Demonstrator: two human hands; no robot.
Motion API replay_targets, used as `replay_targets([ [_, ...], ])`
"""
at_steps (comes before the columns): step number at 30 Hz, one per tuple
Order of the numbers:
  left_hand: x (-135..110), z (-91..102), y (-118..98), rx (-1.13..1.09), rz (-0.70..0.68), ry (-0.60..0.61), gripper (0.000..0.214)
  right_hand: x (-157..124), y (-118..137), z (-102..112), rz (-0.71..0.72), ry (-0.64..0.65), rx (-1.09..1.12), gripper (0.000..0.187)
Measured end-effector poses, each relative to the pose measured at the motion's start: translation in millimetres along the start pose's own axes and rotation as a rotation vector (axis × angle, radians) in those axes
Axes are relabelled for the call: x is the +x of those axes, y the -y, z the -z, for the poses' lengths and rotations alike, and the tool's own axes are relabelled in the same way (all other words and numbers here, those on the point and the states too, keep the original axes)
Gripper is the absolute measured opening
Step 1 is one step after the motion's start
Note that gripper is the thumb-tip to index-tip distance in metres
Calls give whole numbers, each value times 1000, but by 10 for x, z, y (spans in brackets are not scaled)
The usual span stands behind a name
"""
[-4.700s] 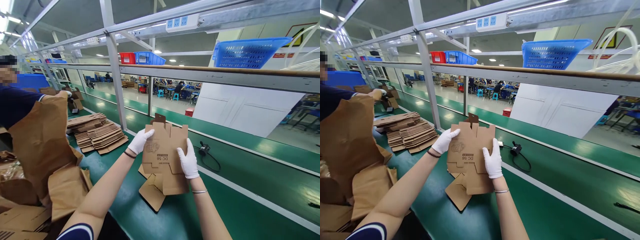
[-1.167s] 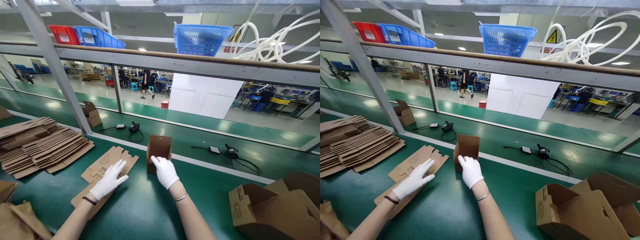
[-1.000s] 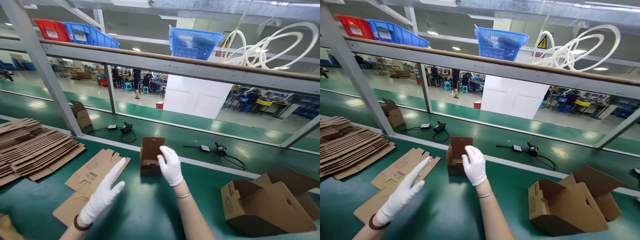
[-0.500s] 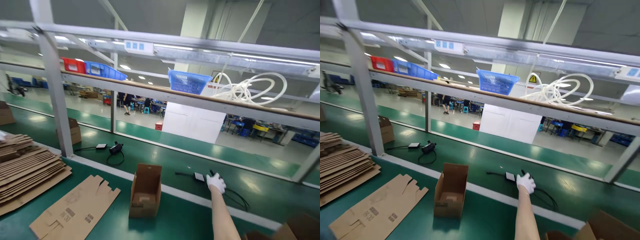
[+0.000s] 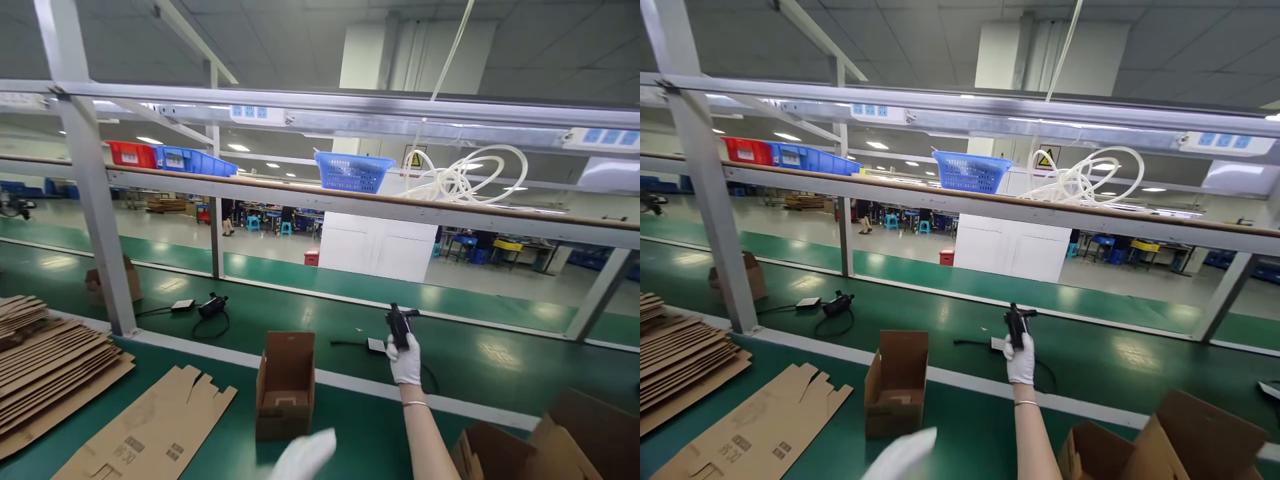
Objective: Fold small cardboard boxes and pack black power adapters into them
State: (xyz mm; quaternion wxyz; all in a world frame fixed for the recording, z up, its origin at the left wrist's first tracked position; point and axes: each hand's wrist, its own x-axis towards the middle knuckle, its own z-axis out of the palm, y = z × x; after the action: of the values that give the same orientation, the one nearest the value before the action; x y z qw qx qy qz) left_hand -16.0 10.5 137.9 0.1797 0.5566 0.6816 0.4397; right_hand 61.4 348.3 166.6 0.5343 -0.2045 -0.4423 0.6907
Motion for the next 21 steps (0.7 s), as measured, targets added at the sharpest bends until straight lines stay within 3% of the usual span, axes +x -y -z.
replay_targets([
  [2,147,-18,-320,-147,66,-69,70,-424,73,-238,62,180,11,60],
  [4,327,-12,-655,-521,131,-227,106,-917,187,-468,141,431,-57,68],
  [5,404,4,-794,-713,75,-245,113,-1149,262,-559,184,551,-147,73],
  [8,472,125,-984,-1190,-74,-417,71,-1593,546,-671,252,912,-630,91],
  [10,356,276,-921,-1334,-128,-498,49,-1618,747,-614,300,1020,-945,77],
  [13,60,557,-692,-1307,-127,-422,50,-1431,999,-465,498,1017,-1094,25],
  [17,-272,730,-428,-1047,-8,-249,55,-1355,1262,-482,775,1026,-1017,25],
  [21,-417,548,-361,-940,164,-41,51,-1629,1424,-820,944,1192,-973,21],
])
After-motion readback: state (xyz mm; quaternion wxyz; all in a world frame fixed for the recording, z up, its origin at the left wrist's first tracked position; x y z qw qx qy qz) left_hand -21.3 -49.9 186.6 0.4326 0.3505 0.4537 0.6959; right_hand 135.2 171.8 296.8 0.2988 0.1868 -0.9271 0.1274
